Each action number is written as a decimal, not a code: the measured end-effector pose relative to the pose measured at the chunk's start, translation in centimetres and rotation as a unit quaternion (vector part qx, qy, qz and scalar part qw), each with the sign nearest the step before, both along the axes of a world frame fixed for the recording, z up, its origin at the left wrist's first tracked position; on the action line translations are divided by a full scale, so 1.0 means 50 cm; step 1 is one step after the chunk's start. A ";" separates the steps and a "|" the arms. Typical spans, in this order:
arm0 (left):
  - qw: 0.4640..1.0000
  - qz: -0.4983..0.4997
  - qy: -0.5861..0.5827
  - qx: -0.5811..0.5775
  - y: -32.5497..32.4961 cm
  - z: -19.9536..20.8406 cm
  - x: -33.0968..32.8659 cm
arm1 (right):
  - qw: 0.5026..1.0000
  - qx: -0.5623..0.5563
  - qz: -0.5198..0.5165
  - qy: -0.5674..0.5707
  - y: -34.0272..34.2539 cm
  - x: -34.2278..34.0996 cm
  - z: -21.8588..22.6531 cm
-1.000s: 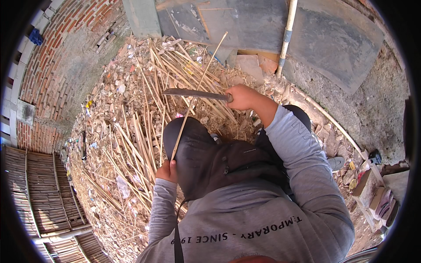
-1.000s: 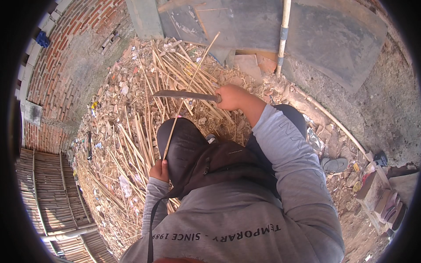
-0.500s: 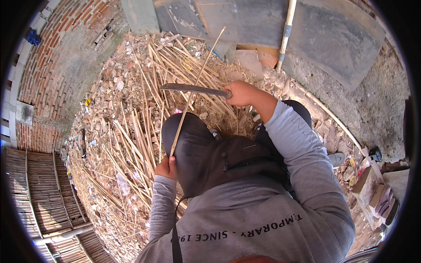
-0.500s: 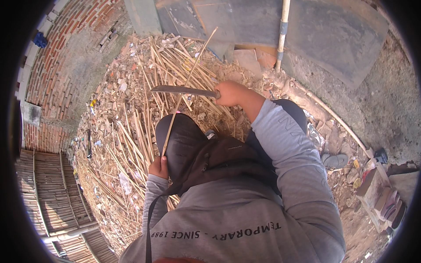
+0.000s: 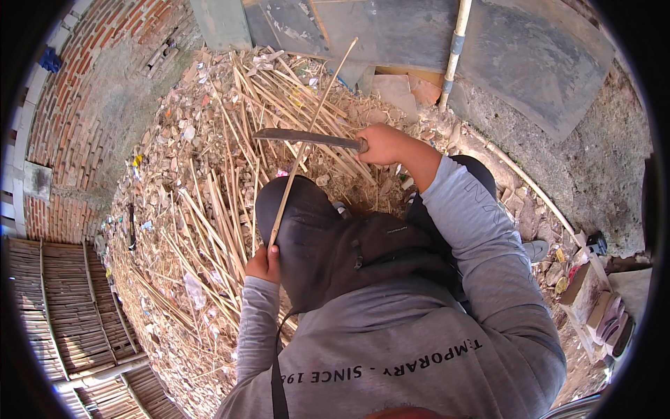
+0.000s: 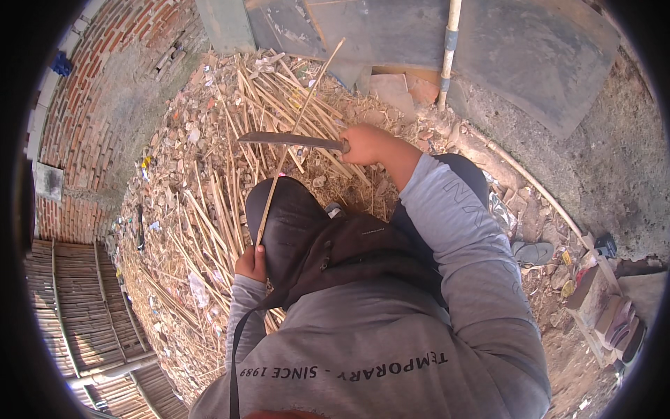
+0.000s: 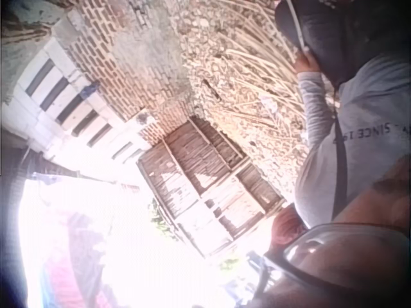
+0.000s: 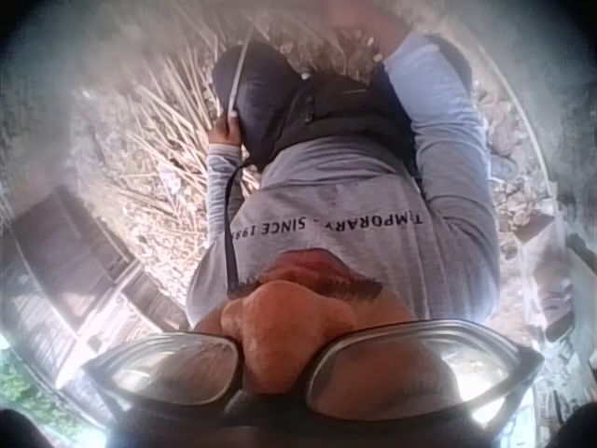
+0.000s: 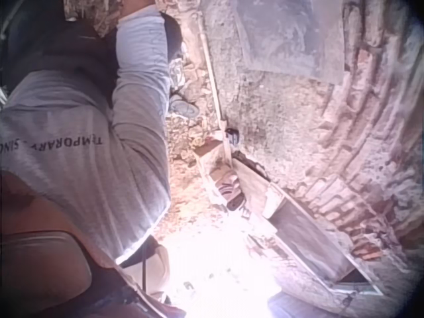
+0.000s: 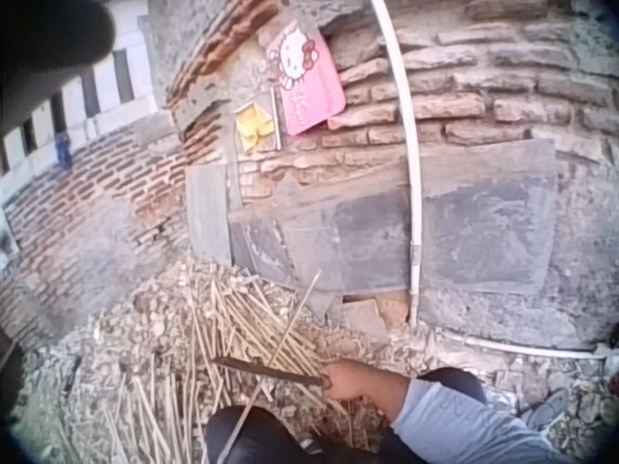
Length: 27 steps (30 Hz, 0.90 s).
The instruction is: The person shaves a thin strip of bamboo using a cleaver while sitting on the ground, holding the strip with one hand and drawing the blade along its length.
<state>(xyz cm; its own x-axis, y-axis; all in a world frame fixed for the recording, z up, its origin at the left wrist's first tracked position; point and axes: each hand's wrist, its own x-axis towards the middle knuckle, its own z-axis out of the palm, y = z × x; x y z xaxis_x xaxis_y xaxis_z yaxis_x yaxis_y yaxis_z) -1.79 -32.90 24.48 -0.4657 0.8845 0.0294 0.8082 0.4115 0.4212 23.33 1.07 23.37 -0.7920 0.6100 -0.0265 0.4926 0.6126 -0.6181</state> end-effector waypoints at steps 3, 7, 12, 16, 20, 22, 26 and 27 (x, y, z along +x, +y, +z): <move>1.000 -0.002 -0.002 -0.005 0.001 0.001 0.002 | 1.000 0.001 0.000 0.004 0.001 0.000 -0.002; 1.000 -0.005 -0.010 0.009 -0.001 -0.002 -0.001 | 1.000 -0.004 -0.002 0.005 -0.004 0.002 0.006; 1.000 -0.007 -0.010 0.013 0.000 -0.003 -0.002 | 1.000 -0.021 -0.006 -0.012 -0.006 0.001 0.017; 1.000 0.000 -0.018 0.009 0.001 0.001 0.001 | 1.000 -0.020 -0.009 -0.010 -0.007 0.001 0.018; 1.000 -0.001 -0.009 0.012 0.001 0.001 0.002 | 1.000 -0.011 -0.003 -0.005 -0.006 0.000 0.016; 1.000 0.003 -0.009 0.010 0.000 -0.003 0.000 | 1.000 0.014 -0.012 0.025 -0.010 -0.002 0.012; 1.000 0.009 -0.018 0.006 -0.003 -0.010 -0.007 | 0.994 0.023 0.008 0.102 0.002 0.006 0.018; 1.000 0.005 -0.009 -0.002 -0.003 -0.010 -0.009 | 0.996 0.022 -0.005 0.084 0.011 0.012 0.024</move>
